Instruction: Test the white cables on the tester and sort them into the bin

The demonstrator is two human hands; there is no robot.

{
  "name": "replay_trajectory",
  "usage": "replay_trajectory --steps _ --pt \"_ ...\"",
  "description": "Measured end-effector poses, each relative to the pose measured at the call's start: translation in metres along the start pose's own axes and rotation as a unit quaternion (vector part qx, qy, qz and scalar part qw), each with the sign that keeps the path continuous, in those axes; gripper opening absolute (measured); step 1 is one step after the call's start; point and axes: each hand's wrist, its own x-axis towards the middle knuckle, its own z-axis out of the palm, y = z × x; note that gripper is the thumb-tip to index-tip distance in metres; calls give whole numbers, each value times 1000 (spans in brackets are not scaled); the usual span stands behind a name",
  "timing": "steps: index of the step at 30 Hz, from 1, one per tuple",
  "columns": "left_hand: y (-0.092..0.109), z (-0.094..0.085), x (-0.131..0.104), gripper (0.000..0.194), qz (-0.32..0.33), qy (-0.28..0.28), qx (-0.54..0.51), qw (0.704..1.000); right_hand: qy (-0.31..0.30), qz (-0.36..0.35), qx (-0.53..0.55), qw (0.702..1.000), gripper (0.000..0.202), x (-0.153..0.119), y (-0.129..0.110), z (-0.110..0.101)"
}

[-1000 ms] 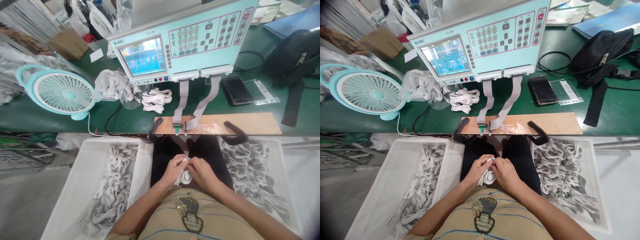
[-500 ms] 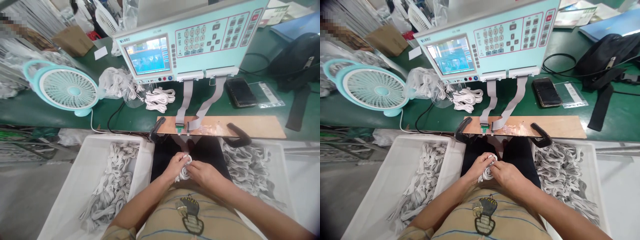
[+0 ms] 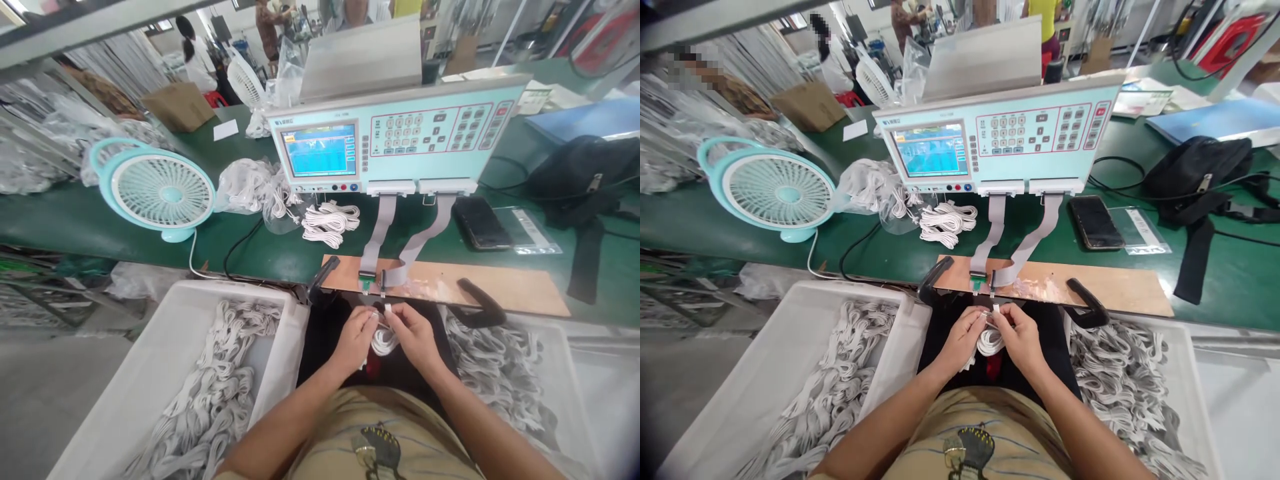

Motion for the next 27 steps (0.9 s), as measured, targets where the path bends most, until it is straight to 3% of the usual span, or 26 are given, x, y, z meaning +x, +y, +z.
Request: replay_trajectory --steps 5,11,18,22,27 --pt "1 -13 8 27 20 -14 28 999 24 28 64 997 27 8 0 11" --pt "3 -29 11 24 25 -55 17 998 28 16 56 998 28 11 2 12" --pt "0 -39 19 30 31 -103 78 991 29 25 60 997 26 12 1 12" --pt "1 -41 22 32 18 -100 95 990 30 77 133 988 28 13 -4 15" --pt "6 -39 23 33 -28 -104 4 994 49 141 230 962 30 17 -6 20"
